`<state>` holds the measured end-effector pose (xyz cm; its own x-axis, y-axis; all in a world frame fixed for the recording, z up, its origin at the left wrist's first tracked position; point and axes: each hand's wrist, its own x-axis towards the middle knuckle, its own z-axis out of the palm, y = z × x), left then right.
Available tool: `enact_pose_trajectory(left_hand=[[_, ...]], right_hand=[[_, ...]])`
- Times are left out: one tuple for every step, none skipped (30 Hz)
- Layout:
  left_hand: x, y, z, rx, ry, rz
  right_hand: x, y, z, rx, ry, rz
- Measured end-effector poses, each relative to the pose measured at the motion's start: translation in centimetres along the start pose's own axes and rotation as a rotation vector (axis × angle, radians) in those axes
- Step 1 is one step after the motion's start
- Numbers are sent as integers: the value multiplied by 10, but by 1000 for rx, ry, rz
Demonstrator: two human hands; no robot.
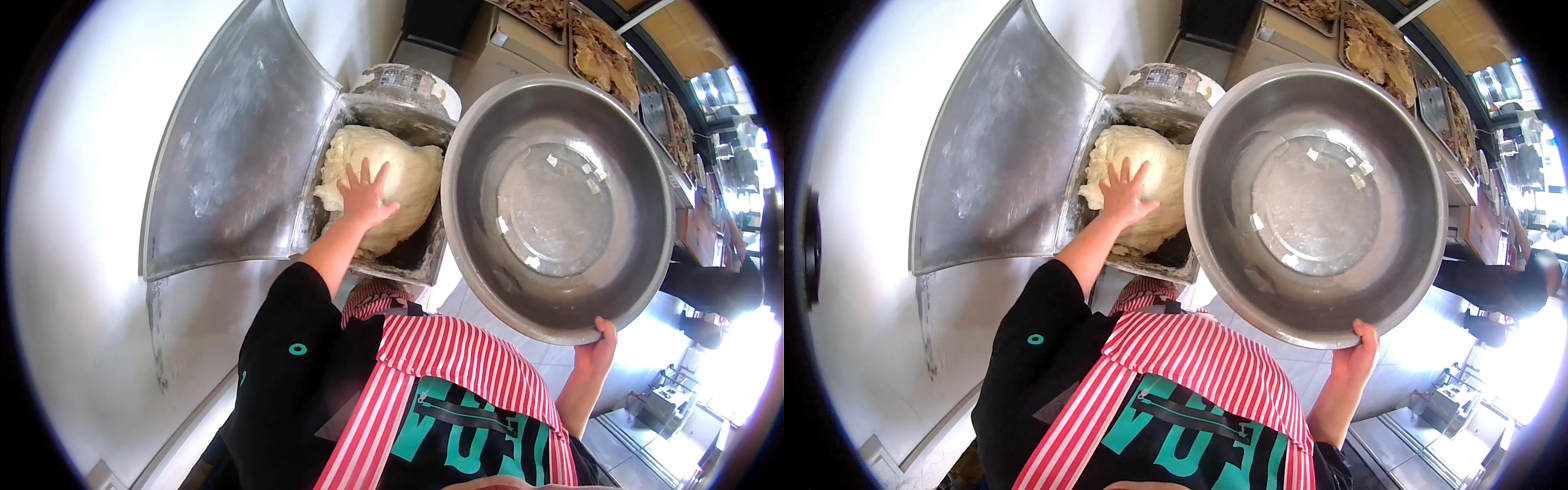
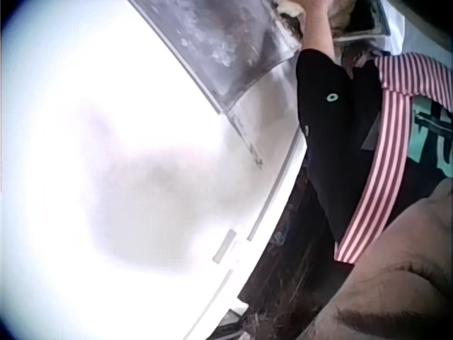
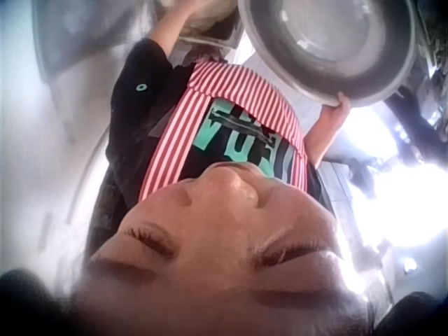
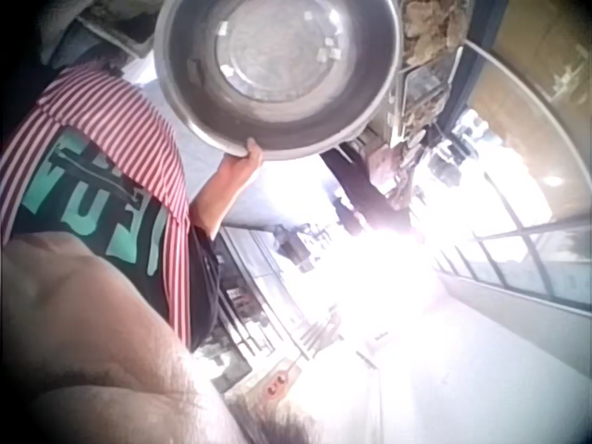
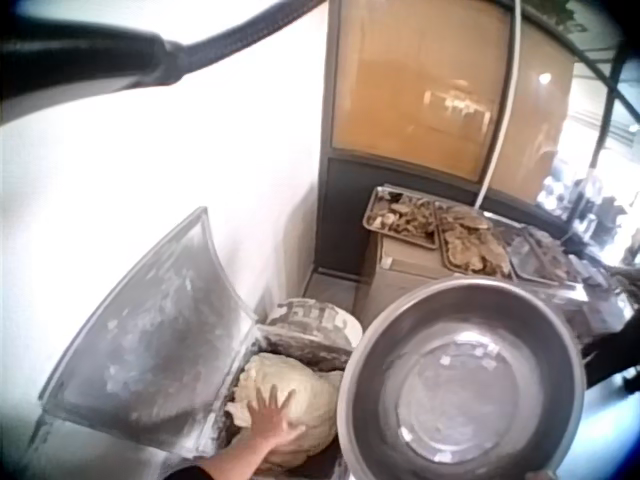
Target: The person carries a metal basin across a kitchen to a large mixer, then reaches inside the container to push and turn a large mass of dough by hand.
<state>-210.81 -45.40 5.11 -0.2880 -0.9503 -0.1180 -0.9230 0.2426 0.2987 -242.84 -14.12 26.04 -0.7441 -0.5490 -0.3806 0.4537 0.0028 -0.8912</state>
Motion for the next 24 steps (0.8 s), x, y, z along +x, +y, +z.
enact_pose_trajectory(left_hand=[[-3, 7, -5, 60, -63, 32], [1, 7, -1, 101, -58, -3], [4, 4, 3, 139, -56, -43], [8, 1, 7, 177, -53, -81], [12, -2, 11, 171, -12, -100], [16, -7, 13, 160, -9, -103], [20, -14, 15, 148, -8, -107], [23, -20, 17, 137, -6, -111], [19, -24, 12, 155, 69, -105], [22, -31, 16, 160, 69, -107], [29, -37, 20, 164, 69, -110], [34, -41, 23, 171, 71, -105], [35, -41, 19, 188, 101, -95], [35, -44, 23, 170, 109, -108], [35, -50, 27, 152, 117, -121], [34, -57, 31, 133, 126, -133], [35, -60, 35, 117, 111, -150], [37, -62, 35, 104, 106, -157], [38, -63, 35, 92, 102, -164], [39, -64, 33, 80, 96, -171], [40, -63, 25, 32, 15, -194], [39, -64, 20, -46, 4, -195], [36, -67, 16, -123, -8, -197], [34, -70, 16, -204, -27, -194]], right_hand=[[-1, -1, 1, 9, 10, -2], [-4, -1, 4, 19, 22, -5], [-7, -2, 10, 24, 31, -5], [-7, -2, 13, 28, 32, -11], [-9, -1, 14, 32, 34, -17], [-9, -1, 13, 36, 37, -21], [-10, 0, 10, 35, 47, -25], [-10, 1, 7, 32, 57, -28], [-10, 2, 6, 29, 67, -22], [-9, 1, 7, 27, 85, -11], [-9, -2, 10, 24, 104, 1], [-11, -2, 13, 27, 127, 10], [-12, -1, 15, 23, 125, 3], [-12, 0, 17, 19, 125, -4], [-12, 2, 17, 15, 125, -12], [-12, 4, 15, 12, 127, 7], [-11, 3, 12, 6, 127, 14], [-10, 1, 10, 7, 121, 15], [-10, 2, 6, 11, 107, 1], [-9, 5, 2, 14, 92, -13], [-8, 5, 1, 22, 75, -23], [-9, 2, 1, 24, 84, -18], [-11, 0, 5, 26, 92, -12], [-11, -2, 8, 24, 106, -7]])
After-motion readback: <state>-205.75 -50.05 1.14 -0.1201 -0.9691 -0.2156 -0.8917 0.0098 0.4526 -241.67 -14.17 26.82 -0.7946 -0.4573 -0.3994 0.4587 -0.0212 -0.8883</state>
